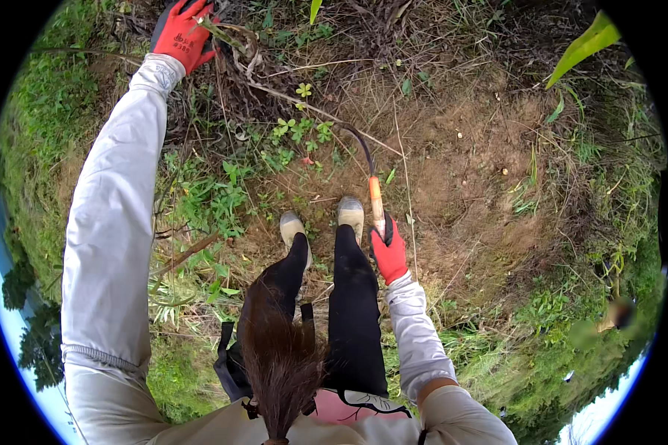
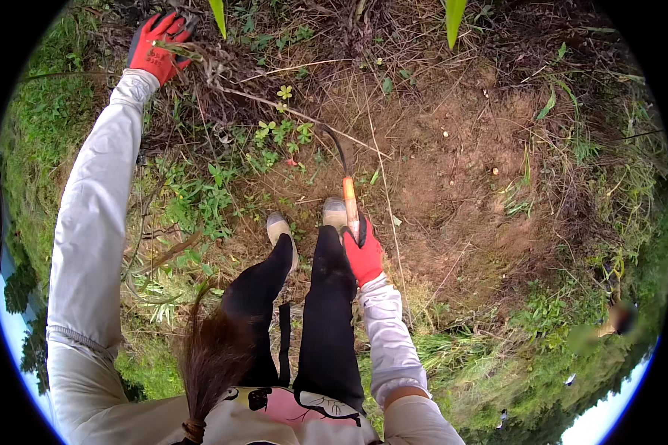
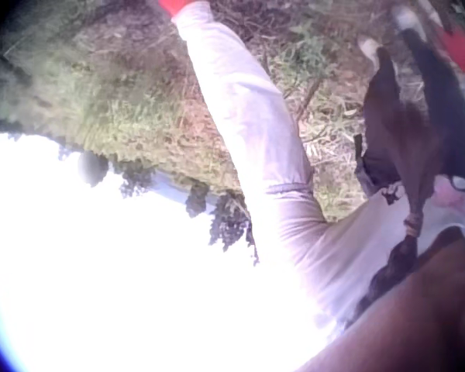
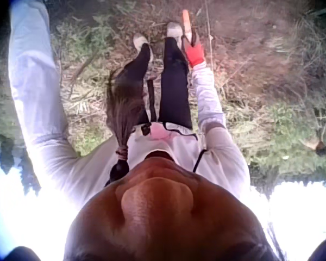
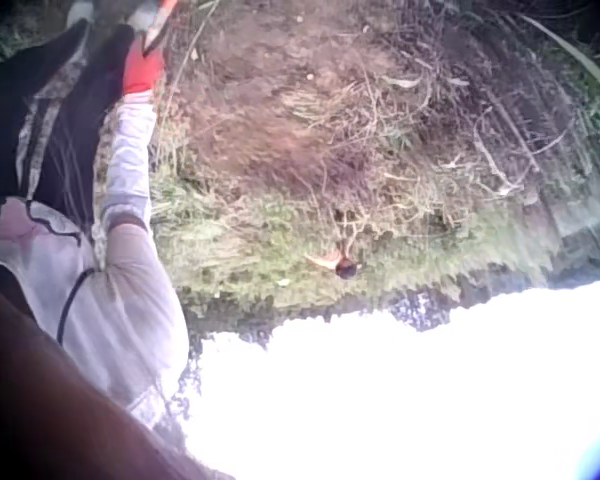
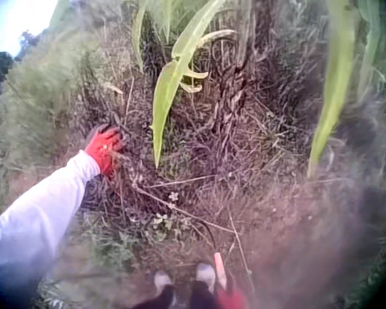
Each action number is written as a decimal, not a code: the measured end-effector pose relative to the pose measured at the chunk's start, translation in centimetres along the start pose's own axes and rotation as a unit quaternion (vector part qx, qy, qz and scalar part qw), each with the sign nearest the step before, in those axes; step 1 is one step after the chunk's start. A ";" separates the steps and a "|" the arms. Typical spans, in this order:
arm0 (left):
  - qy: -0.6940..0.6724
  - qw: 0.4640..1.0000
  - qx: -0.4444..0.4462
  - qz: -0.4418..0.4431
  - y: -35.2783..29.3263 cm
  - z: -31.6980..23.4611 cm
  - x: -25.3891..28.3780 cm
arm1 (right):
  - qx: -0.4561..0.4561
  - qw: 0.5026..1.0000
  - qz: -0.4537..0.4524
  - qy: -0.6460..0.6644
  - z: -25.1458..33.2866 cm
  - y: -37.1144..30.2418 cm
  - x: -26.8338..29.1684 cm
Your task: The person clears vegetation from a grassy slope using a sickle and their hands. They pull weeds and cut grass, moving across the area to gather and remove the plant debris.
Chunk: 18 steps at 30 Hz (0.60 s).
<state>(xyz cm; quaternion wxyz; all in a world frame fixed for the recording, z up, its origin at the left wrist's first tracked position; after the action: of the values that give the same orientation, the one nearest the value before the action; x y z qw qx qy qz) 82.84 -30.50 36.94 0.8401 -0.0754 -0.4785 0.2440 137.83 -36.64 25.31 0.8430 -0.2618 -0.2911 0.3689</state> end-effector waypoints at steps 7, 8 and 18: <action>0.060 0.948 -0.080 -0.302 3.8 -0.8 2.1 | 0.006 0.993 0.069 0.093 -10.0 10.2 -3.4; 0.068 0.928 -0.092 -0.354 3.9 -0.8 2.1 | 0.015 0.990 0.068 0.123 -10.8 11.1 -3.4; 0.032 0.935 -0.007 -0.353 -1.2 -4.3 1.7 | 0.025 0.963 0.066 0.261 -17.2 20.5 -6.2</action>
<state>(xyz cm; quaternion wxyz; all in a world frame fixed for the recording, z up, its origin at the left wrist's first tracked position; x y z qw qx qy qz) 87.55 -30.26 36.43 0.8866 0.0843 -0.4487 -0.0742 136.52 -33.25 -1.89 0.8700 -0.3462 -0.0335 0.3496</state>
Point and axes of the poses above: each hand's wrist, its own y-axis towards the middle knuckle, its own x-axis out of the back of the hand, z = x × y, the point moved 4 cm from there along y, towards the middle knuckle, and after that the axes turned 11 degrees about z, right-handed, at the moved point
